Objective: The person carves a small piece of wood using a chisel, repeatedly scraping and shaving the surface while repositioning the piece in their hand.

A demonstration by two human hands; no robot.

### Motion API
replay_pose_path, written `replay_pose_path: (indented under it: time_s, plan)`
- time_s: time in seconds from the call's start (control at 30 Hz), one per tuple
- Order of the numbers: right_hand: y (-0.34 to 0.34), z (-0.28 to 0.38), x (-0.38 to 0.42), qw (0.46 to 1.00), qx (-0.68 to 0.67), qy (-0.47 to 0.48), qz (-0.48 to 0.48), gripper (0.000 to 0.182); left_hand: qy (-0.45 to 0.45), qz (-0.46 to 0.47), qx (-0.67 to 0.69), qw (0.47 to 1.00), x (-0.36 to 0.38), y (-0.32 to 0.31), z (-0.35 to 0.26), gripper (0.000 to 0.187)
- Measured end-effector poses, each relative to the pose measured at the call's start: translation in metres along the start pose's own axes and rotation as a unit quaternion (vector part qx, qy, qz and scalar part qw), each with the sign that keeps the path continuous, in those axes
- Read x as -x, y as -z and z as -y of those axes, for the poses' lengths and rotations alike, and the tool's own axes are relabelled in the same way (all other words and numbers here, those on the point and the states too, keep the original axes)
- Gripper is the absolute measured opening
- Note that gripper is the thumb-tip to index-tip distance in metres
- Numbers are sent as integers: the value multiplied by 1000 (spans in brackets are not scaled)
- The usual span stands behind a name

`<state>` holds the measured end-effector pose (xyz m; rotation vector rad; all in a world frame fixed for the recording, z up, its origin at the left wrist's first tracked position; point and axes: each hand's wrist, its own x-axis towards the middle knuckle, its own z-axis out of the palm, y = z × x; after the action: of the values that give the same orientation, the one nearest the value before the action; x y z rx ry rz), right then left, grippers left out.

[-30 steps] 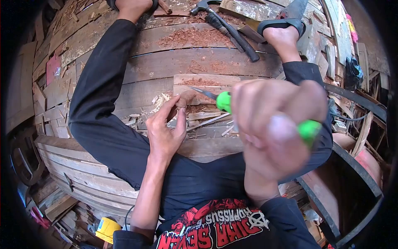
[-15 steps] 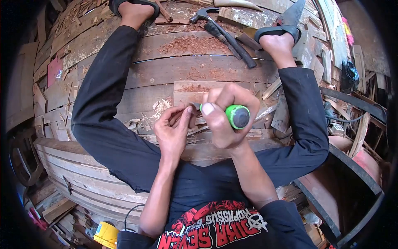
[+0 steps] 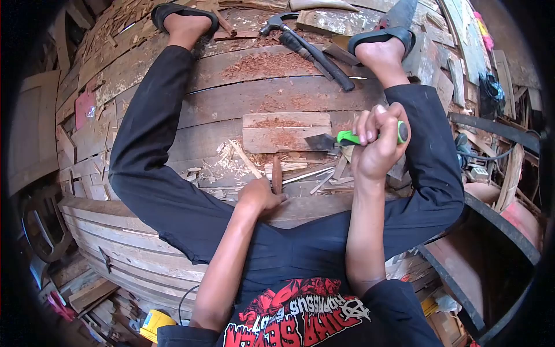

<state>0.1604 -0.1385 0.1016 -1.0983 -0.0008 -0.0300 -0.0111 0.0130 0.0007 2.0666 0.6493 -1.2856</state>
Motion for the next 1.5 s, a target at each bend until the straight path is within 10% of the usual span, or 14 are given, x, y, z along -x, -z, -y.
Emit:
replay_pose_path:
  time_s: [0.63,0.8,1.0,1.5]
  plan:
    - [45,11,-15,993,-42,-36,-106,29,-75,-167,-33,983,-34,-38,2,41]
    - [54,4,-18,991,-31,-42,-120,29,-63,-122,66,988,-21,-22,-9,55]
    - [56,1,-18,992,-4,-39,-120,30,-84,-153,-123,977,-30,-38,-12,67]
    - [58,-7,-19,993,26,-34,-114,30,-12,-81,188,979,25,7,-31,47]
